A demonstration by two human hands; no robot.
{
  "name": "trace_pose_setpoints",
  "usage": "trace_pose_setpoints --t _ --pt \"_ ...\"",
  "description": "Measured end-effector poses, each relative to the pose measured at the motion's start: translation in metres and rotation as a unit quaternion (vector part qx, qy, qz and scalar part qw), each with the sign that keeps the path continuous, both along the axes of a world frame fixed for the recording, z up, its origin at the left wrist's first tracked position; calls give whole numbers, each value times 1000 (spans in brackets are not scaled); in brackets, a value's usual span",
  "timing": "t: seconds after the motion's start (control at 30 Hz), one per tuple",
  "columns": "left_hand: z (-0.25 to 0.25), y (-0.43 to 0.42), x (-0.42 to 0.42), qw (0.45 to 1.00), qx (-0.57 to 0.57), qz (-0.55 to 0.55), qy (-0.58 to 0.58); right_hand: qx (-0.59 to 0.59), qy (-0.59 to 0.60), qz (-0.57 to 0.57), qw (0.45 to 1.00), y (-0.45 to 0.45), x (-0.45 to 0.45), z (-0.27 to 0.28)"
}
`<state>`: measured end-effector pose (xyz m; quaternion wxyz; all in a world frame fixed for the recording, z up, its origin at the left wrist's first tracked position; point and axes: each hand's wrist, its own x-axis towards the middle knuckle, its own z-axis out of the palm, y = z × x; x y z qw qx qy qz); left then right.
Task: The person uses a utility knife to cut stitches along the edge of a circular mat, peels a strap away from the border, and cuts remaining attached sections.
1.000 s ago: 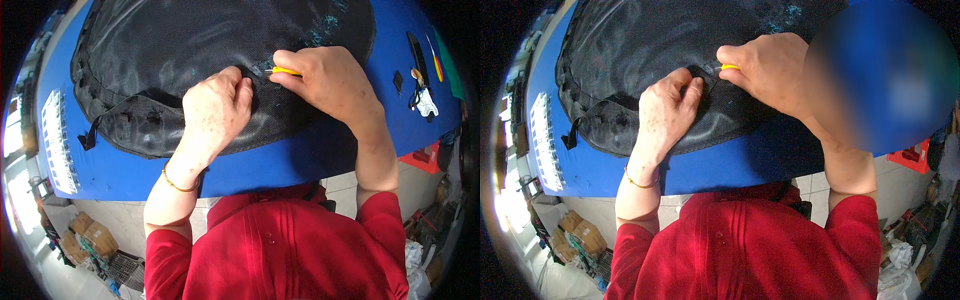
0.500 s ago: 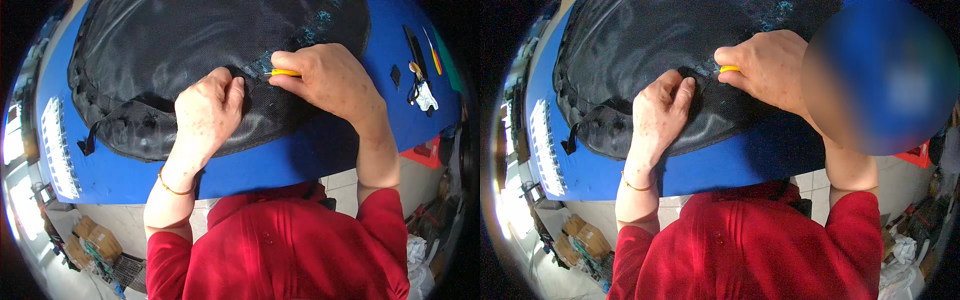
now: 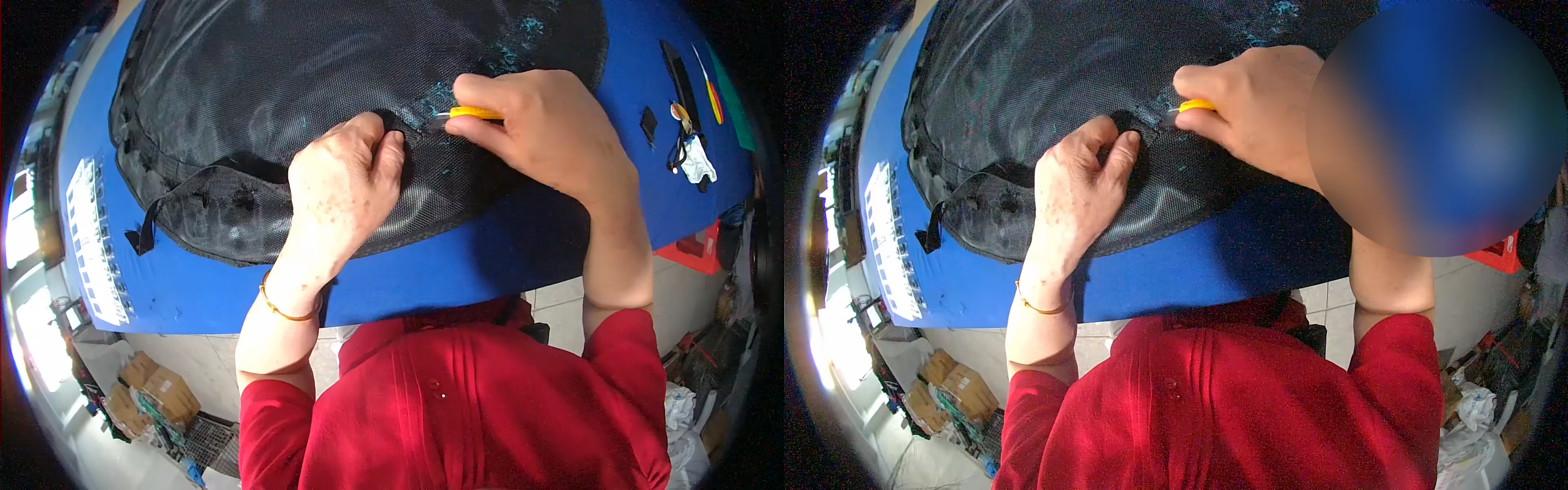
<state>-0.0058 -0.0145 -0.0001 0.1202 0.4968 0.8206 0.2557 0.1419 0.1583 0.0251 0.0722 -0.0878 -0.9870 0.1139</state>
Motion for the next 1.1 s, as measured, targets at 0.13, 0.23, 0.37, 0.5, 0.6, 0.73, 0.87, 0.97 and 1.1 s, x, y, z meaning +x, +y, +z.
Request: trace_pose_setpoints --t 0.13,0.23,0.37,0.5,0.6,0.73,0.87,0.97,1.1 --pt "-1 -1 -1 1000 10 -7 -2 10 21 -15 1000 2 -3 0" --pt "0 -1 -1 1000 8 -11 -6 5 30 -8 1000 -2 -5 -7" --pt "1 0 0 1000 6 -3 -18 -4 39 3 999 -6 -5 -12" --pt "2 -1 0 1000 -3 -6 -17 0 38 -1 999 -7 -5 -12" --pt "1 0 0 1000 4 -7 -12 3 33 -4 999 -8 -5 -9" --pt "1 -1 0 1000 6 -5 -15 1 41 2 999 -10 -6 -10" --pt "2 0 0 1000 1 -5 -7 -2 37 5 999 -10 -6 -11" --pt "0 0 0 1000 8 -7 -10 1 31 1 1000 -12 -5 -8" --pt "0 -1 -1 1000 14 -13 -3 7 38 6 999 -12 -6 -9"
